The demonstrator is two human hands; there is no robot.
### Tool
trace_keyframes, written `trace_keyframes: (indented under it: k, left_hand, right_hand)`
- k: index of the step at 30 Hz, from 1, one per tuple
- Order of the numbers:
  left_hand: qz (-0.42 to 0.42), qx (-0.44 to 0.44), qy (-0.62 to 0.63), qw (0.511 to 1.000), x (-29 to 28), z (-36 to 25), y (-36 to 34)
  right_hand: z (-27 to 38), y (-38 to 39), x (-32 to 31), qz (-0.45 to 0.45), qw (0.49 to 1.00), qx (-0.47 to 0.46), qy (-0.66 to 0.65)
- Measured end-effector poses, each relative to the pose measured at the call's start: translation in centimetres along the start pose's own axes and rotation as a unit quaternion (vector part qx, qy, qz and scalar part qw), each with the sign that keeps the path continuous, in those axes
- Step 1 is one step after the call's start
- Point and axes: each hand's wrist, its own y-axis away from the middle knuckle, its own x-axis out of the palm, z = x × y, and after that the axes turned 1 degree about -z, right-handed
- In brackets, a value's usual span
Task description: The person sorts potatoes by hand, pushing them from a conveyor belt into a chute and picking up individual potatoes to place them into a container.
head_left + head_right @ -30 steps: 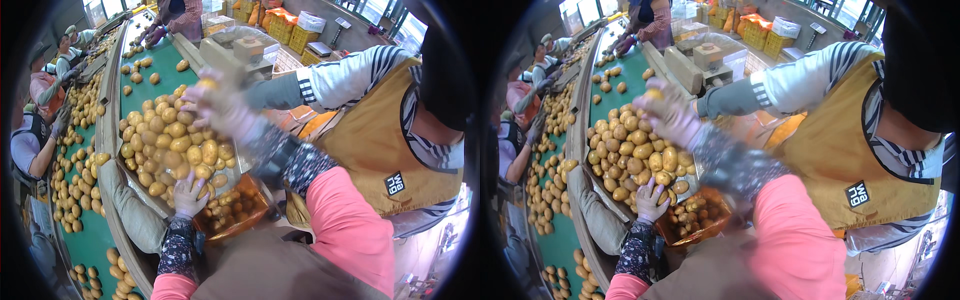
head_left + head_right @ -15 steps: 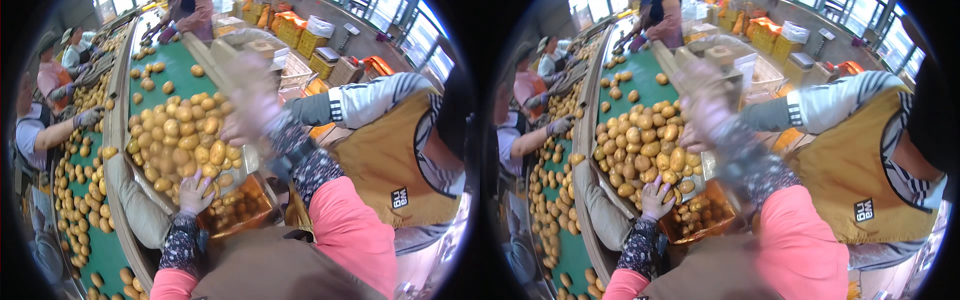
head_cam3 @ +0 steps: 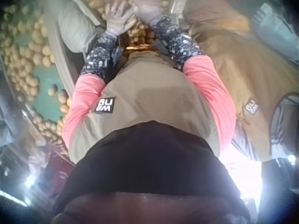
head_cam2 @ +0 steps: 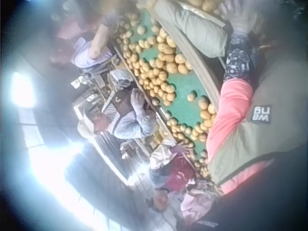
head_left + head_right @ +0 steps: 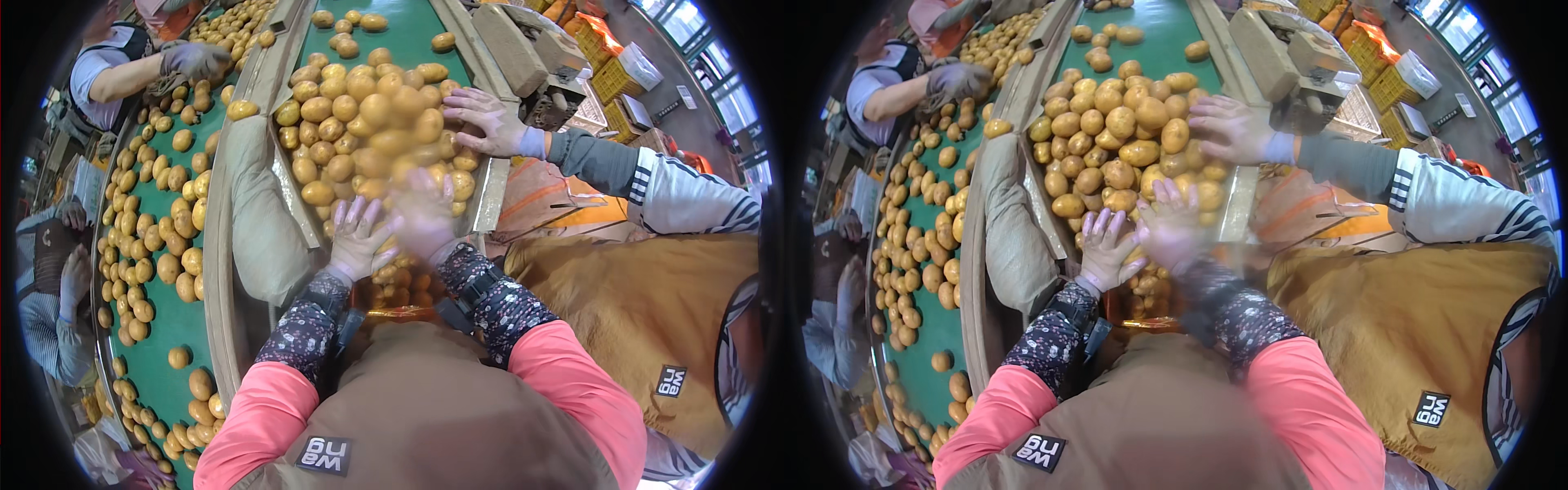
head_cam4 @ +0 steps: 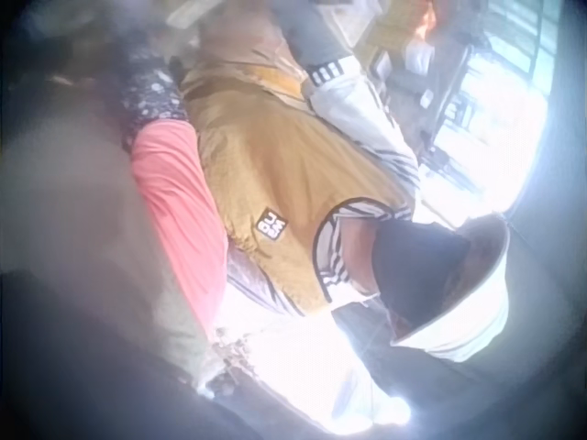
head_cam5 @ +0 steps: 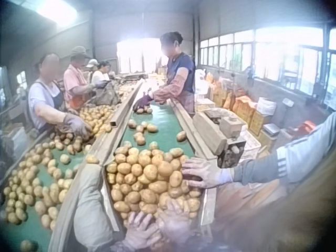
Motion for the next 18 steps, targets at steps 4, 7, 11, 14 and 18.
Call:
trace_keyframes:
  k: [4,7,11,14,18]
  left_hand:
    - [0.044,-0.056,0.001,0.997,-0.3,-0.5,0.2]
    - [0.077,-0.064,-0.010,0.995,0.0,0.0,1.0]
    - [0.040,-0.034,0.011,0.999,0.7,0.2,0.9]
    - [0.036,-0.049,0.027,0.998,0.1,0.1,0.2]
    - [0.059,-0.062,0.038,0.996,-0.4,0.0,-0.8]
  right_hand:
    - [0.6,-0.3,-1.0,0.038,0.999,0.023,0.007]
    - [-0.9,-3.4,-2.2,-0.067,0.994,0.082,-0.028]
    - [-3.9,-7.1,-2.0,-0.220,0.955,0.113,-0.162]
    - [-3.0,-8.3,-3.3,-0.059,0.985,0.160,-0.024]
    - [-1.9,-7.5,-3.4,-0.134,0.990,0.047,0.021]
